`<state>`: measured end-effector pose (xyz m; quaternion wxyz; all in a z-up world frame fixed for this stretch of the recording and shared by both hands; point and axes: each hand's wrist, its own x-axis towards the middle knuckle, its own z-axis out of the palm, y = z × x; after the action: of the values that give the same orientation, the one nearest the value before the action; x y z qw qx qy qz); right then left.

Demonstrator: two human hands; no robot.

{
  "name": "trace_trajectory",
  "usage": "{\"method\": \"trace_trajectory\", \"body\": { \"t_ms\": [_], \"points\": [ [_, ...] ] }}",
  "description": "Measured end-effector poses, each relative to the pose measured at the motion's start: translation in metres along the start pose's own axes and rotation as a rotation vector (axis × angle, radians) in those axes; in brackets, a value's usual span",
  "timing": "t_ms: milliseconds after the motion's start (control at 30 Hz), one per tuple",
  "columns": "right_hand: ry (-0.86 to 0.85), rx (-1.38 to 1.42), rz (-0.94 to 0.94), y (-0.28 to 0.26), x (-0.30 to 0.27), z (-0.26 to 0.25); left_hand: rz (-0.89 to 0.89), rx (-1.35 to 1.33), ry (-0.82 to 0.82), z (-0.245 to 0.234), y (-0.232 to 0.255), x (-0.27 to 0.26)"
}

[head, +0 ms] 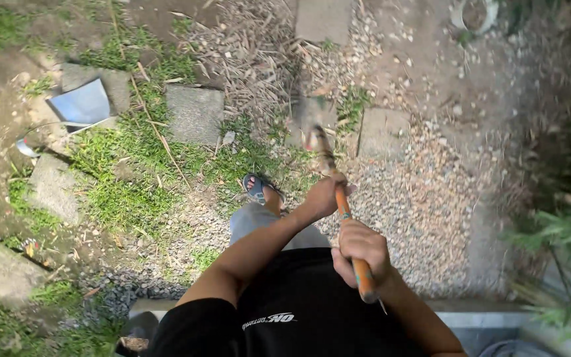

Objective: Sweeping dried leaves and debris into a dustpan and emptying them into a waste bin in an outdoor garden area.

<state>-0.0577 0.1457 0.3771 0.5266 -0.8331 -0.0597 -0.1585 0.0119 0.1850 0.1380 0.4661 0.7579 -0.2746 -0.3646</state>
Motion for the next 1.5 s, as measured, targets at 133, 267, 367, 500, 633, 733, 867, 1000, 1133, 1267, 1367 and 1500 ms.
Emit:
{"method": "trace_trajectory", "body": {
  "t_ms": [133,267,367,500,633,733,867,1000,1133,1267,1367,1500],
  "points": [
    [0.310,0.028,0.369,0.053,-0.069,0.050,0.174,-0.068,-0.355,0.072,-0.114,0.014],
    [0.520,0.088,0.104,0.083,-0.084,0.069,-0.011,0.161,-0.325,0.028,-0.109,0.017],
    [0.699,0.072,0.120,0.058,-0.120,0.069,0.157,0.271,-0.149,-0.001,-0.074,-0.008],
    [0.639,0.130,-0.056,0.017,-0.113,0.063,0.293,0.182,-0.317,0.016,-0.041,-0.032],
    [0.470,-0.226,0.206,0.032,-0.077,0.054,0.214,0.046,-0.491,0.051,-0.056,0.000],
    [0.492,-0.286,0.351,0.102,-0.055,0.065,0.095,-0.193,-0.524,0.075,-0.175,0.069],
    [0.597,-0.027,0.199,0.129,0.002,0.069,-0.060,0.162,-0.430,-0.023,-0.130,0.112],
    [0.657,-0.229,0.212,0.087,0.015,0.074,0.402,0.138,-0.224,-0.059,-0.095,0.099],
    [0.599,-0.154,0.209,0.069,0.047,0.081,0.273,0.170,-0.602,-0.075,-0.066,0.087],
    [0.698,-0.004,0.309,0.163,0.050,0.118,0.354,0.309,-0.597,-0.074,-0.149,0.131],
    [0.646,-0.129,0.436,0.132,0.074,0.092,0.085,0.268,-0.459,-0.137,-0.086,0.148],
    [0.645,-0.025,0.105,0.079,0.103,0.036,0.206,0.542,-0.580,-0.119,-0.027,0.142]
  ]
}}
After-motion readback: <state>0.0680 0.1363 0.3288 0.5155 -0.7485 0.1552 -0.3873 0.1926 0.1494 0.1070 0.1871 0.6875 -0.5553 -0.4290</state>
